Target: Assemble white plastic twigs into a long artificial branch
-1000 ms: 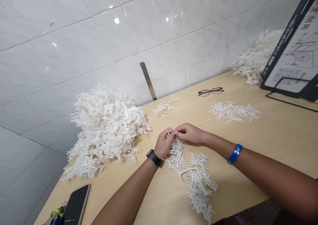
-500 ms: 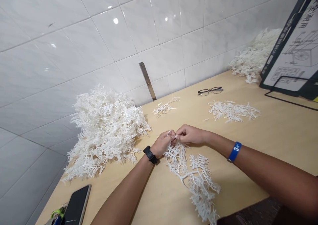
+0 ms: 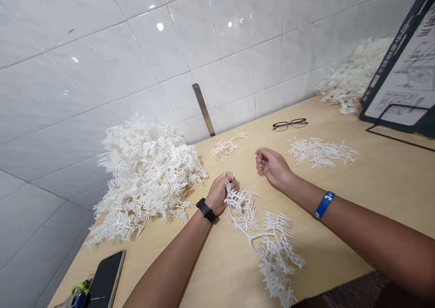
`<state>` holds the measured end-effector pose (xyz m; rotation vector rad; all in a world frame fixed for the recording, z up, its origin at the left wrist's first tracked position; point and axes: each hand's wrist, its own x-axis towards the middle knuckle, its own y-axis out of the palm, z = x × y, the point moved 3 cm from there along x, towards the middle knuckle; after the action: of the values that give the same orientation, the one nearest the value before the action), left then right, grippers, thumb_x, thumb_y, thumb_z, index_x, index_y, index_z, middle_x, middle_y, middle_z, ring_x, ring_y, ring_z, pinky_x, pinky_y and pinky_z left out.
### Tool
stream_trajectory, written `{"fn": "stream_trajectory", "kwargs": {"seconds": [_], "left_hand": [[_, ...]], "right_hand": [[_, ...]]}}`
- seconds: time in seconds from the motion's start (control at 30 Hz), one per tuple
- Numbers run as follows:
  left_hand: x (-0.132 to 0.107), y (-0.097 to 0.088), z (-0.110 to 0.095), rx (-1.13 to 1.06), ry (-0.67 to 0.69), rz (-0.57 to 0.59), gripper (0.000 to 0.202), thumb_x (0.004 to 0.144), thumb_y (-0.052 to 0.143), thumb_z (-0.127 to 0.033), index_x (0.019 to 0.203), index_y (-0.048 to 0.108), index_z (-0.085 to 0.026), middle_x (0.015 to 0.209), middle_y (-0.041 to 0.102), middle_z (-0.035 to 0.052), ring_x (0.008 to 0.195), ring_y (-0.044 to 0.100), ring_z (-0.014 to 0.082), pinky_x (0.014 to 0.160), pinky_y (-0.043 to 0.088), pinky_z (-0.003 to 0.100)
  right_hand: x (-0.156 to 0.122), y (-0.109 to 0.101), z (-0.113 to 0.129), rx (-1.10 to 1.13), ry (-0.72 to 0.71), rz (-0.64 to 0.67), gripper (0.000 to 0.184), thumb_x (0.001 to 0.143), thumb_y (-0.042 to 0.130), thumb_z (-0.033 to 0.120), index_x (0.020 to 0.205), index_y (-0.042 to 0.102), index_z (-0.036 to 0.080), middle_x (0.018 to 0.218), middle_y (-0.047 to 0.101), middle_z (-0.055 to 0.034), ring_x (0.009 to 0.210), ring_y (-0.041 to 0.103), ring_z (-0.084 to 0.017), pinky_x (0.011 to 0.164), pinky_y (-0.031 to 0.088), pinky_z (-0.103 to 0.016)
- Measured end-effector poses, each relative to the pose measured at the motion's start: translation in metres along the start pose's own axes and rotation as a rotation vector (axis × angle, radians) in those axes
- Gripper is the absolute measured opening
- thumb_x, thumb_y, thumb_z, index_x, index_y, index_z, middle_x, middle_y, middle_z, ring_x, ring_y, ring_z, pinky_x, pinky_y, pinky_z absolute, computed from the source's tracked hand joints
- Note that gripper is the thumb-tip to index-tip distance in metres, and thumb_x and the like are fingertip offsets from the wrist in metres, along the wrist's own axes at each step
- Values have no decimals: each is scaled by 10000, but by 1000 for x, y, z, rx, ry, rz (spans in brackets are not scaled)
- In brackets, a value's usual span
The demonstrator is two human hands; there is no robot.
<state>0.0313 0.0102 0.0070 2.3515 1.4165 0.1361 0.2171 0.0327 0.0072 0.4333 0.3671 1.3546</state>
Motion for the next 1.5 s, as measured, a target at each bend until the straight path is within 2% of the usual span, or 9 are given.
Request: {"fn": "stream_trajectory", "kwargs": {"seconds": [0.1, 0.23, 0.37, 0.47, 0.57, 1.1, 1.2, 1.4, 1.5], "left_hand": [[-1, 3, 0, 40, 24, -20, 316, 773, 645, -367, 704, 395, -186, 567, 392, -56, 487, 385, 67, 474, 283, 205], [-1, 2, 0, 194, 83, -66, 332, 802, 608, -438, 706, 412, -188, 557, 407, -54, 486, 382, 77, 490, 289, 221], [-3, 1, -3, 594, 285, -227, 291, 842, 564, -415, 703, 511, -165, 622, 494, -20, 586, 438, 101, 595, 355, 239], [-7, 4, -3, 790, 386, -238, 244, 875, 523, -381, 775, 573, -164, 691, 553, -9, 658, 467, 116, 648, 363, 237], [-8, 3, 0, 857, 388, -224, 230, 893, 497, -374, 809, 569, -172, 688, 552, -17, 652, 458, 117, 634, 347, 232], [-9, 4, -1, 209, -60, 298, 402, 776, 654, -466, 642, 411, -175, 573, 398, -31, 534, 361, 84, 542, 296, 235], [-8, 6, 0, 115, -54, 292, 387, 794, 647, -446, 660, 400, -179, 591, 405, -27, 541, 385, 87, 538, 322, 234], [3, -7, 0, 79, 77, -92, 342, 782, 659, -477, 800, 497, -176, 599, 416, -52, 480, 360, 63, 458, 276, 206], [5, -15, 1, 201, 145, -263, 390, 760, 658, -528, 835, 551, -160, 560, 402, -67, 450, 328, 52, 447, 262, 201]], "right_hand": [[14, -23, 8, 101, -44, -175, 318, 873, 498, 533, 804, 521, 224, 578, 484, 12, 487, 454, -125, 464, 412, -255], [17, -25, 9, -19, 60, -93, 476, 906, 362, 623, 679, 481, 222, 487, 427, 17, 392, 368, -116, 376, 319, -258], [-3, 4, -8, -393, 182, 211, 522, 858, 482, 647, 618, 523, 186, 425, 465, 12, 330, 345, -93, 346, 215, -242], [-21, 26, -21, -597, 97, 535, 518, 827, 558, 632, 604, 540, 165, 452, 498, 14, 382, 399, -88, 396, 269, -235], [-28, 31, -25, -656, 16, 676, 481, 818, 607, 577, 588, 508, 167, 469, 463, 41, 429, 393, -79, 441, 286, -229], [-39, 29, -13, -434, 203, 982, 470, 857, 597, 500, 549, 483, 163, 457, 398, 56, 435, 336, -75, 480, 264, -244], [-33, 30, -13, -338, 161, 876, 454, 845, 618, 481, 551, 482, 163, 475, 388, 51, 455, 316, -75, 479, 229, -245], [6, -7, 6, 37, 38, -8, 372, 853, 537, 546, 706, 436, 220, 497, 359, 63, 433, 334, -98, 434, 274, -236], [17, -27, 17, 80, -46, -252, 292, 863, 501, 498, 1021, 504, 253, 669, 545, 31, 440, 386, -89, 424, 311, -226]]}}
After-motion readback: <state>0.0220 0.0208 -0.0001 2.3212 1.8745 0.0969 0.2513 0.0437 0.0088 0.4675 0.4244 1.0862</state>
